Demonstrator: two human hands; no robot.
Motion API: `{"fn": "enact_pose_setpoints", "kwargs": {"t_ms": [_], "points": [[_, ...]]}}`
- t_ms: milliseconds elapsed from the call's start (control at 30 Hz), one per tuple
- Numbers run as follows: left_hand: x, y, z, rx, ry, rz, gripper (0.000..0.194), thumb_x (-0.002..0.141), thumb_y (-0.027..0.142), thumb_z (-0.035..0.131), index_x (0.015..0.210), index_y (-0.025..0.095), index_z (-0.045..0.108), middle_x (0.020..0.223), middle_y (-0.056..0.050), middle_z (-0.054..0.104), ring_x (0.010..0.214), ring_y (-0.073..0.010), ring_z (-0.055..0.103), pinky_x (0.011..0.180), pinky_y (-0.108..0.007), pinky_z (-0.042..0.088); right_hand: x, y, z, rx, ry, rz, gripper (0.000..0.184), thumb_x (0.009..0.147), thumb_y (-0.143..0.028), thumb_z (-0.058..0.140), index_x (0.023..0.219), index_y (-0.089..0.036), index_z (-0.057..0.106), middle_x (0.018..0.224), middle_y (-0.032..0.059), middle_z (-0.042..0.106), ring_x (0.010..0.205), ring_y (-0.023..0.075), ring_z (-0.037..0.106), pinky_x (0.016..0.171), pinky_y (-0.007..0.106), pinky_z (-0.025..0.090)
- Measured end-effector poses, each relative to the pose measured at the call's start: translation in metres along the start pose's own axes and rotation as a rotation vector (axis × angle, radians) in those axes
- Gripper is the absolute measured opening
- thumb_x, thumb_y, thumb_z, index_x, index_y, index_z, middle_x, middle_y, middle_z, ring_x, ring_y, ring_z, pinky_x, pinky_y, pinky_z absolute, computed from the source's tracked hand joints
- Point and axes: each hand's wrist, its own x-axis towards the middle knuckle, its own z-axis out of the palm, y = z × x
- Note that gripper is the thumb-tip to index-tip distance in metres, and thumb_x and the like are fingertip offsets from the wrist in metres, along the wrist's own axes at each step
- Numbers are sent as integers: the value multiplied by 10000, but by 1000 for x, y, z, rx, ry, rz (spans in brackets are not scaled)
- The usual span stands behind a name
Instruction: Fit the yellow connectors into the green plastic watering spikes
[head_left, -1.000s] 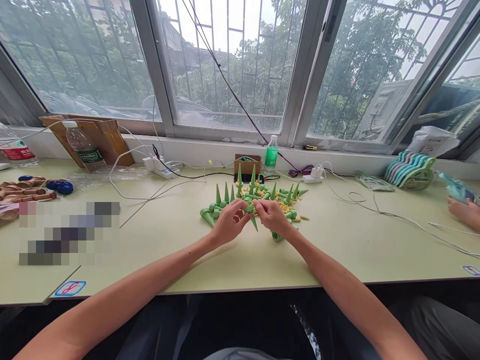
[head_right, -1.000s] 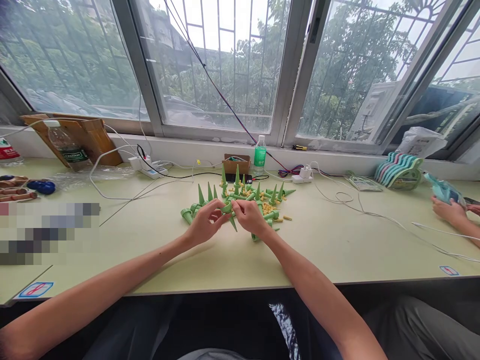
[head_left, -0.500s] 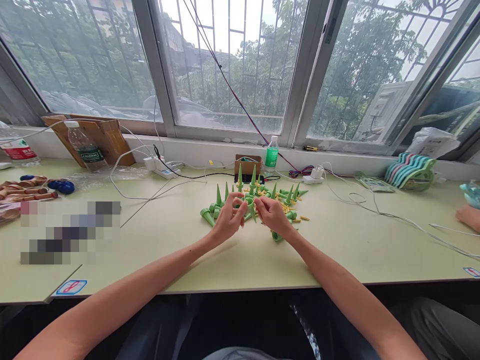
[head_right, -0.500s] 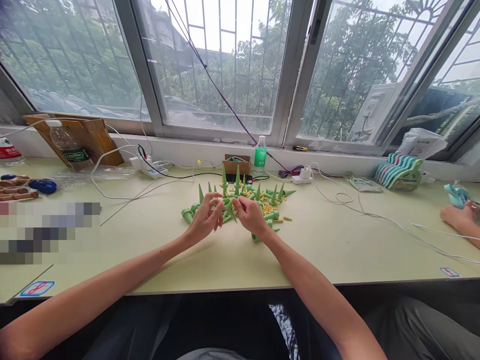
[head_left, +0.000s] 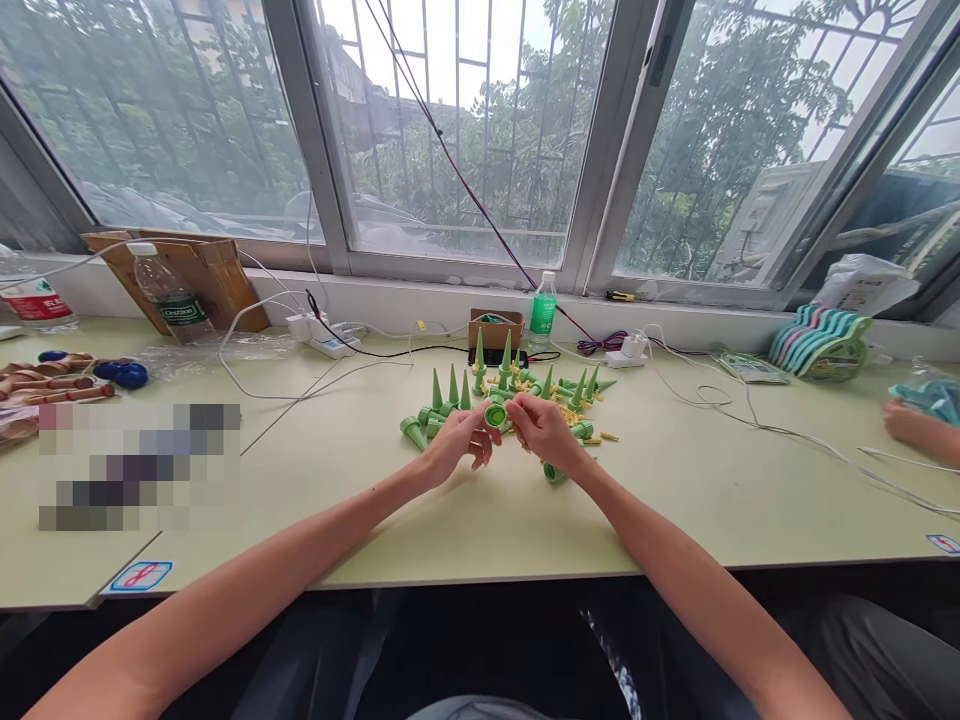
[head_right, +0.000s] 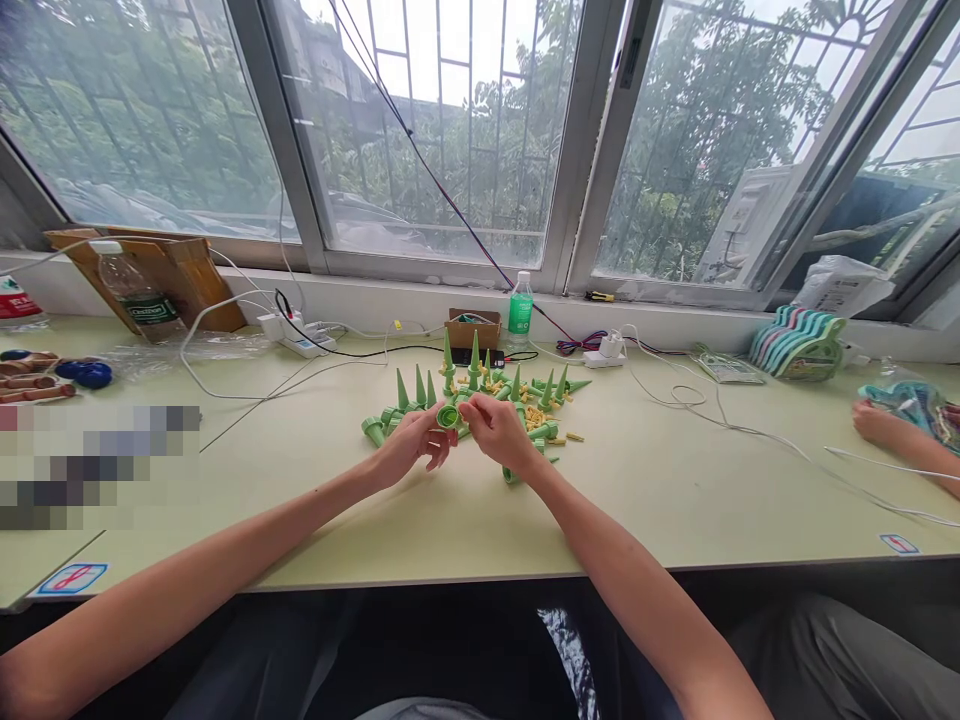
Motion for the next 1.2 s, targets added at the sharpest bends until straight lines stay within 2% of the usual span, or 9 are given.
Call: {"fn": "enact_pose_setpoints", "kwargs": {"t_ms": [100,300,533,900,1100,1200], "points": [[0,0,0,-22,4,-13,497,837,594,551,726,111,587,702,-69,610,425,-92,504,364,-220,344,0,-2,0,40,-25,6,445,938,-605,384,733,-214,435,500,-48,464,431,100,411,458,236,337],[0,0,0,-38,-7,-20,445,854,577,548,809,135,566,519,0,513,429,-115,507,375,-215,344,0,-5,0,104,-44,-1,389,942,-583,398,796,-225,436,468,-73,467,366,93,405,434,227,338],[-3,1,1,25,-14,39,430,798,538,656,979,161,552,619,25,537,447,-91,524,365,-195,348,0,-4,0,62,-66,-26,390,944,-564,411,766,-218,429,457,-73,433,387,89,388,447,220,320],[-3,-3,1,108,73,157,404,766,490,704,973,180,549,784,11,571,418,-54,516,350,-197,357,0,-1,1,-9,-38,-14,437,941,-586,390,707,-218,391,480,-57,390,439,96,349,464,231,286],[-1,-6,-1,173,102,207,409,772,469,707,1002,182,528,662,49,546,389,-51,481,371,-193,353,1,3,2,-68,-2,-29,475,951,-577,375,652,-208,359,480,-46,370,465,99,341,479,237,273],[-1,-8,-2,208,109,227,410,775,468,701,1014,186,524,673,47,543,397,-55,485,365,-191,349,1,3,2,-80,-3,-32,479,969,-555,344,650,-201,393,483,-42,374,466,99,342,487,240,273]]}}
